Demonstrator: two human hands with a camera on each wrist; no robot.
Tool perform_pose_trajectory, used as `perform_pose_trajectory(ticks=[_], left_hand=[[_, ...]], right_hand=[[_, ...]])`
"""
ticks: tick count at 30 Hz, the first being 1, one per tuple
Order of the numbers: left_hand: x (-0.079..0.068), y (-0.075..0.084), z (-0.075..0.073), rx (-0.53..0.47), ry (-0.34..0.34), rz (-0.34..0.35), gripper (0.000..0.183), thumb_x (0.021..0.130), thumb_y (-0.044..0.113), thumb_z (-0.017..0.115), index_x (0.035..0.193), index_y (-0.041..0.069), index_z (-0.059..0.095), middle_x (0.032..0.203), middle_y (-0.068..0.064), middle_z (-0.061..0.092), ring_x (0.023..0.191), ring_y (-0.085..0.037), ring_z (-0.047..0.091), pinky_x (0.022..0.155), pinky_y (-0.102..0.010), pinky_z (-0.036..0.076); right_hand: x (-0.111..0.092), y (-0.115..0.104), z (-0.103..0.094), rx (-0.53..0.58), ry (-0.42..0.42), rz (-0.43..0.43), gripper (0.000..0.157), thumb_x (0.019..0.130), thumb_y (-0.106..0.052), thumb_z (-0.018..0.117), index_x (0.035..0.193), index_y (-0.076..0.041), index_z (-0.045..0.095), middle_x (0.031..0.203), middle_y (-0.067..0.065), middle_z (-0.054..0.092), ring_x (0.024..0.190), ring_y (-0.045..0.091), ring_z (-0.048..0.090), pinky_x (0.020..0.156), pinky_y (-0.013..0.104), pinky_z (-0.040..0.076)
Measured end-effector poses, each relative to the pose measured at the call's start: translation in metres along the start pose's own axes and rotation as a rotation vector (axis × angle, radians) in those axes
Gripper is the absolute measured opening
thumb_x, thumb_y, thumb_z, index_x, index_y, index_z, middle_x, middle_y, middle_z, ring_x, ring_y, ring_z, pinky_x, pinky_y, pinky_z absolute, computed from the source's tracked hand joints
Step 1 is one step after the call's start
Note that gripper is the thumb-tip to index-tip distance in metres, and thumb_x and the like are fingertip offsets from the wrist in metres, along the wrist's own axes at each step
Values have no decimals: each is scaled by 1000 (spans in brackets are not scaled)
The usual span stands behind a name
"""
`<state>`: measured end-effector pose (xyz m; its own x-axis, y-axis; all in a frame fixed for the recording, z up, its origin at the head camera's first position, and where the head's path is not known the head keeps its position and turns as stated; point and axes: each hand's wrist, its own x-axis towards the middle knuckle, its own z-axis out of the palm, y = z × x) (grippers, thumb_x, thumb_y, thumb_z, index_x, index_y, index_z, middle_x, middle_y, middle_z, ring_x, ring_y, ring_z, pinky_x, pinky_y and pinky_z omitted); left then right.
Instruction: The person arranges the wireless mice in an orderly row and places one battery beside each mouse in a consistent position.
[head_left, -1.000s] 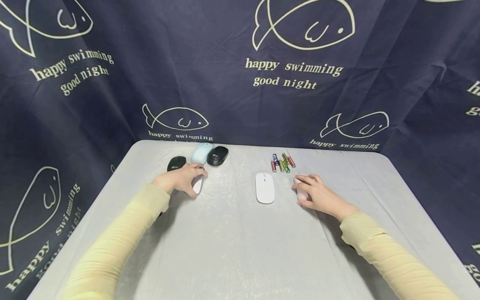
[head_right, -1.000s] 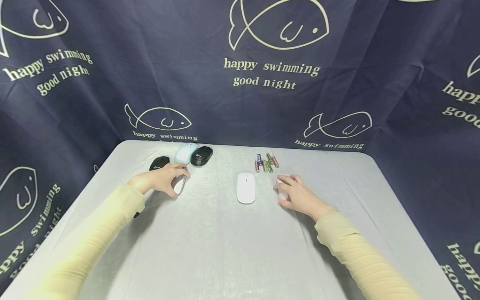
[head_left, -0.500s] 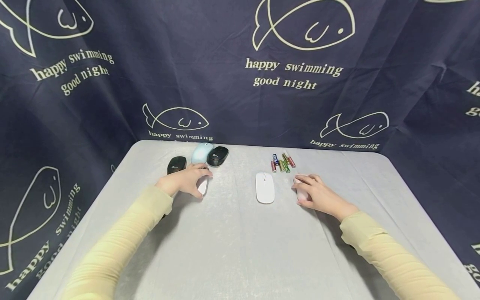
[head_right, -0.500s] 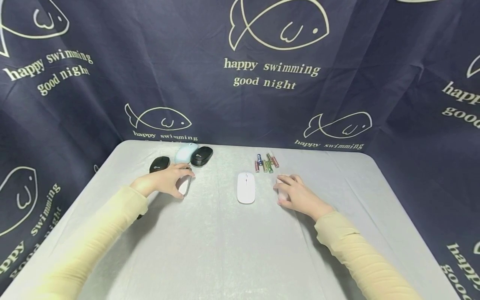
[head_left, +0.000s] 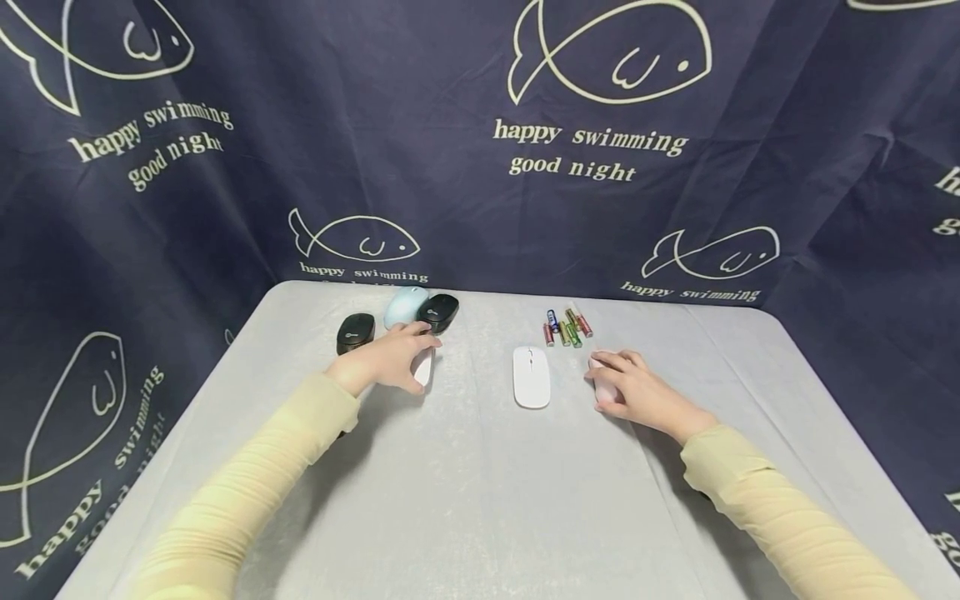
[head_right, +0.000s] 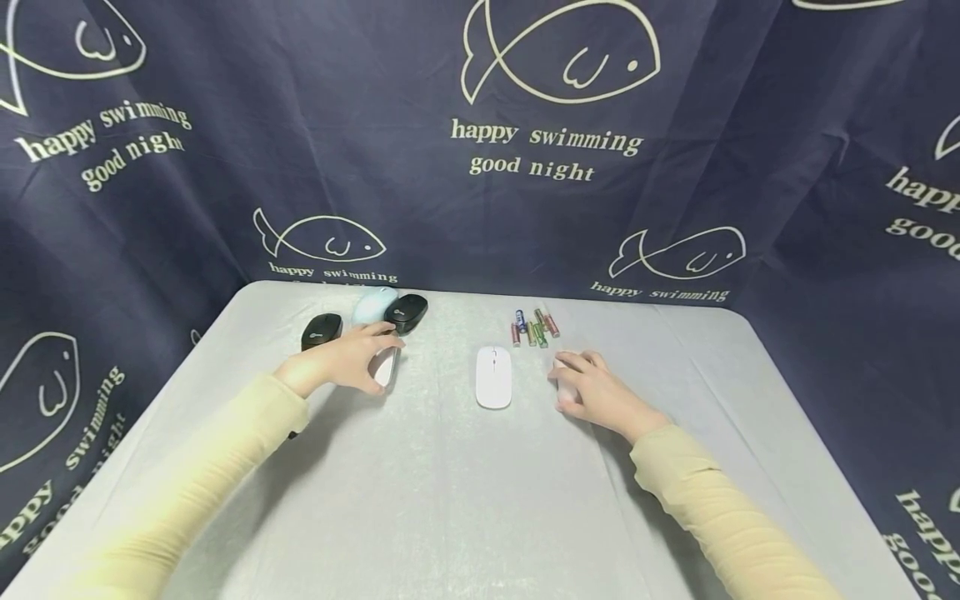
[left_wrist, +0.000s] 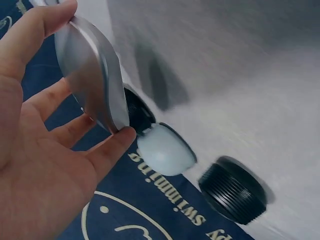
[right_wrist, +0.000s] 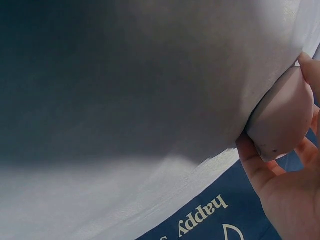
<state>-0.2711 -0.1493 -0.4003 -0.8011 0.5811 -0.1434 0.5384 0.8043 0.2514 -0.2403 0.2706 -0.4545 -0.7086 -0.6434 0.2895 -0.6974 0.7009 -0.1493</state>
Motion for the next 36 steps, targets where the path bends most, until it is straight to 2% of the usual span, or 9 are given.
perform_pose_trajectory(ticks=[7, 13, 21, 36], left_hand=[[6, 13, -1, 7, 10, 12, 78, 67, 28, 80, 136, 11, 49, 149, -20, 29, 131, -52, 27, 104, -58, 36], [11, 22, -1, 3, 20, 37, 76, 67, 27, 80, 135, 11, 50, 148, -20, 31, 131, -48, 30, 108, -57, 32], [18, 33, 2, 2, 27, 50, 74, 66, 25, 80, 133, 10, 51, 147, -21, 32, 129, -45, 32, 106, -52, 36], [37, 43, 26, -17, 71, 65, 78, 63, 27, 81, 134, 13, 52, 145, -17, 36, 125, -42, 33, 105, -47, 38]], right_hand=[[-1, 0, 0, 4, -10, 17, 44, 73, -21, 80, 112, -7, 65, 133, 23, 51, 109, 45, 45, 93, 57, 41], [0, -1, 1, 4, -19, 22, 45, 73, -22, 80, 112, -7, 65, 133, 23, 51, 110, 45, 45, 93, 57, 41], [0, -1, 1, 2, -10, 11, 45, 72, -22, 80, 112, -6, 65, 132, 23, 51, 109, 45, 45, 93, 57, 41], [0, -1, 1, -1, 19, -3, 45, 71, -22, 81, 110, -6, 65, 131, 23, 52, 108, 45, 46, 93, 57, 41]])
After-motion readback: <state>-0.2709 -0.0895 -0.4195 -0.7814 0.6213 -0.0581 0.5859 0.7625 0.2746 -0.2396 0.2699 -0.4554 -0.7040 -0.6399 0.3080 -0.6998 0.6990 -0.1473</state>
